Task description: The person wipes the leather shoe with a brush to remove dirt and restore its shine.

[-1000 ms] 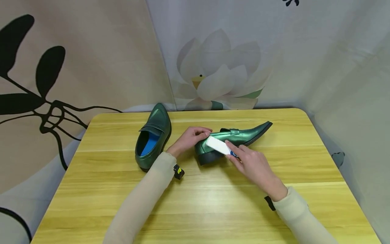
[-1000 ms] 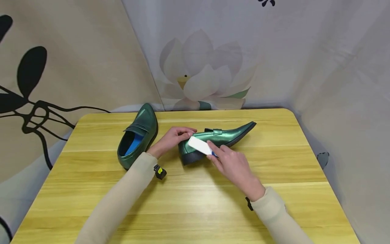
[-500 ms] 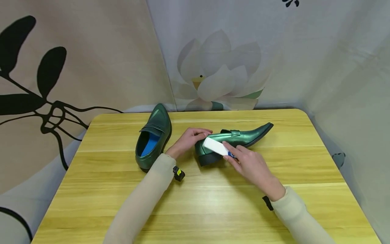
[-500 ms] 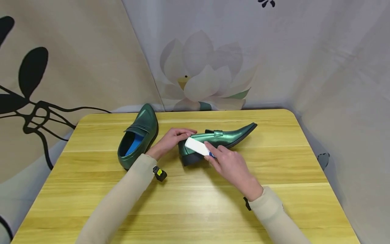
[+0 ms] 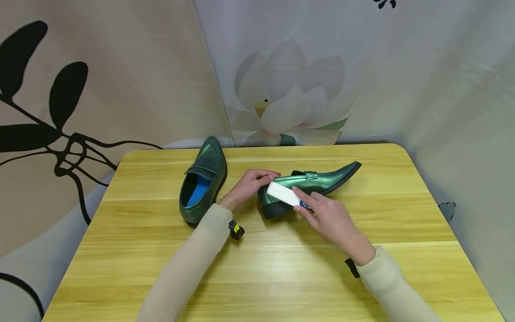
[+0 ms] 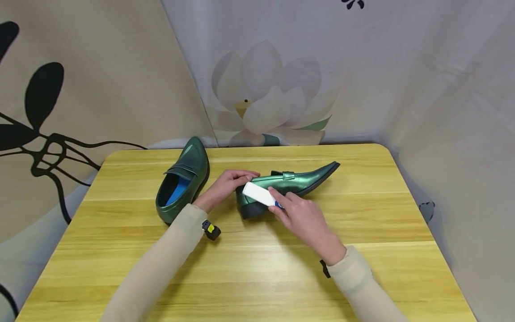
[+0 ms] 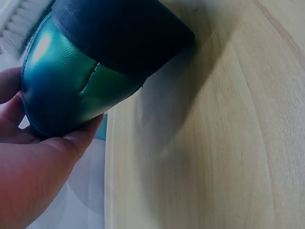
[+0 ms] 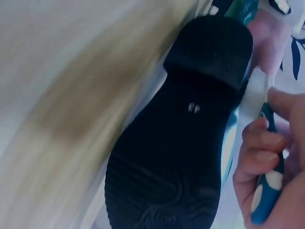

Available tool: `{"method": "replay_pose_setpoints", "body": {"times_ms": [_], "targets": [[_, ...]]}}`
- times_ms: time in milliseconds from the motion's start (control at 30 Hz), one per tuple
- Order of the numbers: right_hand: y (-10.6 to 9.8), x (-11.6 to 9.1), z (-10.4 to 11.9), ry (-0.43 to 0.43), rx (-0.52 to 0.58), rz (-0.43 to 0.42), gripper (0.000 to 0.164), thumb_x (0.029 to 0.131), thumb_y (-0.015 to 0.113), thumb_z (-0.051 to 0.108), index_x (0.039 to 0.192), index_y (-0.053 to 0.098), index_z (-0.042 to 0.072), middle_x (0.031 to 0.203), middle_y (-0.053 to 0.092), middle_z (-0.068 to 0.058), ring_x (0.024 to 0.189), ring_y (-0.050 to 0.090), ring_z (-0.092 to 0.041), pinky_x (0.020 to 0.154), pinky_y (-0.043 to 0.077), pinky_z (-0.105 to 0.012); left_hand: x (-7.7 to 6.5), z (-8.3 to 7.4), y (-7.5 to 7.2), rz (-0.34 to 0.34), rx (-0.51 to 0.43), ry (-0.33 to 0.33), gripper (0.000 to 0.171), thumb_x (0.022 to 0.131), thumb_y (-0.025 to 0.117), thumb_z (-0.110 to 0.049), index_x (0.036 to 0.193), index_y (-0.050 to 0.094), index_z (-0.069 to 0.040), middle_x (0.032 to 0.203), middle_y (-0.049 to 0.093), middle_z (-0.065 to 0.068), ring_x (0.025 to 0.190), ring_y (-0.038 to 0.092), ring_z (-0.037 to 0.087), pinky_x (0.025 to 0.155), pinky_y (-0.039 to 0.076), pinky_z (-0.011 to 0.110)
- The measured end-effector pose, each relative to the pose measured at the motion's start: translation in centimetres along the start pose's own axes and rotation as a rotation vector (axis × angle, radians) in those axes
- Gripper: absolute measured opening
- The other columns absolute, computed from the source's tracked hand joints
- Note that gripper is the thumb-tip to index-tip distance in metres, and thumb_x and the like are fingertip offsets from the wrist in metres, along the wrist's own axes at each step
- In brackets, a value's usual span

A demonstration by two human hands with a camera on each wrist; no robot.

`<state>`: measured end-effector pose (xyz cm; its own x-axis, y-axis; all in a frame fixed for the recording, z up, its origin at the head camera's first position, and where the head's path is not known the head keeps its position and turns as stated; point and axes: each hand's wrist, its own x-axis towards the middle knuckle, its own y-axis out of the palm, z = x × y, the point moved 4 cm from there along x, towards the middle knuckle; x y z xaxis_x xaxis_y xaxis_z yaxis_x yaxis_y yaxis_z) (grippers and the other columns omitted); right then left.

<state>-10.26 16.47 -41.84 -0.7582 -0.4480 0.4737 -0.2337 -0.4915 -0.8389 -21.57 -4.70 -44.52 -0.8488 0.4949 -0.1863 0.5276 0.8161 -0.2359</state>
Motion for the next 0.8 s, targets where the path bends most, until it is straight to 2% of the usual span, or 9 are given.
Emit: {"method": "replay_pose_setpoints", "body": {"times_ms": [133, 233, 300, 367, 500, 533, 600, 800], "targets": [[-1.1, -0.3, -1.2, 0.132, -0.013, -0.041, 0.054, 0.091, 0.081, 0.022, 0.14, 0.065, 0.007, 0.076, 0.059, -0.007, 0.053, 0.043, -0.014, 0.046, 0.038, -0.03, 0.0, 0.1, 0.1, -0.017, -0.007, 0.002, 0.035, 0.11, 0.051, -0.02, 0.135, 0.068, -0.002, 0.141, 0.064, 0.009, 0.139, 0.051, 0.025, 0.117, 0.037, 0.044], [-1.7, -0.7, -2.0, 0.189, -0.019, -0.061, 0.052, 0.093, 0.079, 0.022, 0.141, 0.064, 0.006, 0.077, 0.061, -0.009, 0.053, 0.043, -0.015, 0.046, 0.037, -0.03, 0.1, 0.1, 0.1, -0.03, 0.0, 0.014, 0.035, 0.11, 0.051, -0.019, 0.134, 0.068, 0.0, 0.141, 0.064, 0.01, 0.139, 0.051, 0.026, 0.117, 0.037, 0.043], [-1.7, -0.8, -2.2, 0.171, -0.008, -0.06, 0.05, 0.097, 0.075, 0.028, 0.141, 0.064, 0.006, 0.077, 0.061, -0.008, 0.055, 0.044, -0.015, 0.047, 0.037, -0.028, 0.1, 0.1, 0.1, -0.042, 0.002, 0.021, 0.034, 0.11, 0.05, -0.018, 0.133, 0.068, 0.001, 0.14, 0.064, 0.012, 0.138, 0.052, 0.026, 0.116, 0.038, 0.042], [-1.4, -1.0, -1.9, 0.099, 0.006, -0.052, 0.05, 0.104, 0.063, 0.04, 0.14, 0.065, 0.005, 0.076, 0.06, -0.007, 0.056, 0.044, -0.013, 0.048, 0.039, -0.028, 0.1, 0.0, 0.2, -0.049, 0.02, 0.031, 0.035, 0.11, 0.05, -0.019, 0.133, 0.067, 0.002, 0.139, 0.064, 0.013, 0.137, 0.053, 0.027, 0.116, 0.039, 0.042], [-0.3, -1.3, -0.8, -0.065, 0.058, 0.009, 0.049, 0.102, 0.066, 0.04, 0.139, 0.066, 0.008, 0.075, 0.059, -0.002, 0.056, 0.043, -0.007, 0.049, 0.04, -0.025, -0.1, -0.2, 0.5, -0.052, 0.103, 0.047, 0.038, 0.11, 0.053, -0.026, 0.134, 0.067, 0.0, 0.137, 0.065, 0.013, 0.132, 0.056, 0.027, 0.113, 0.041, 0.042], [-0.2, -1.4, -0.6, -0.083, 0.061, 0.023, 0.048, 0.099, 0.072, 0.034, 0.139, 0.067, 0.009, 0.076, 0.06, -0.001, 0.055, 0.043, -0.006, 0.049, 0.041, -0.025, -0.1, -0.2, 0.5, -0.049, 0.131, 0.054, 0.039, 0.109, 0.054, -0.028, 0.135, 0.067, -0.001, 0.137, 0.065, 0.013, 0.131, 0.056, 0.027, 0.112, 0.042, 0.043], [-0.1, -1.7, -0.6, -0.086, 0.061, 0.05, 0.053, 0.091, 0.081, 0.026, 0.14, 0.067, 0.011, 0.077, 0.06, 0.0, 0.055, 0.042, -0.005, 0.049, 0.04, -0.024, -0.1, -0.2, 0.6, -0.05, 0.167, 0.059, 0.039, 0.109, 0.056, -0.031, 0.134, 0.068, -0.004, 0.137, 0.065, 0.011, 0.13, 0.056, 0.026, 0.111, 0.043, 0.043], [-1.6, -2.8, -2.5, -0.019, -0.034, 0.038, 0.05, 0.094, 0.077, 0.029, 0.141, 0.066, 0.014, 0.075, 0.057, 0.0, 0.053, 0.038, -0.006, 0.046, 0.035, -0.025, -0.3, -0.3, 0.5, -0.059, 0.171, 0.05, 0.038, 0.108, 0.057, -0.03, 0.135, 0.068, -0.006, 0.14, 0.063, 0.01, 0.133, 0.053, 0.027, 0.113, 0.04, 0.045]]}}
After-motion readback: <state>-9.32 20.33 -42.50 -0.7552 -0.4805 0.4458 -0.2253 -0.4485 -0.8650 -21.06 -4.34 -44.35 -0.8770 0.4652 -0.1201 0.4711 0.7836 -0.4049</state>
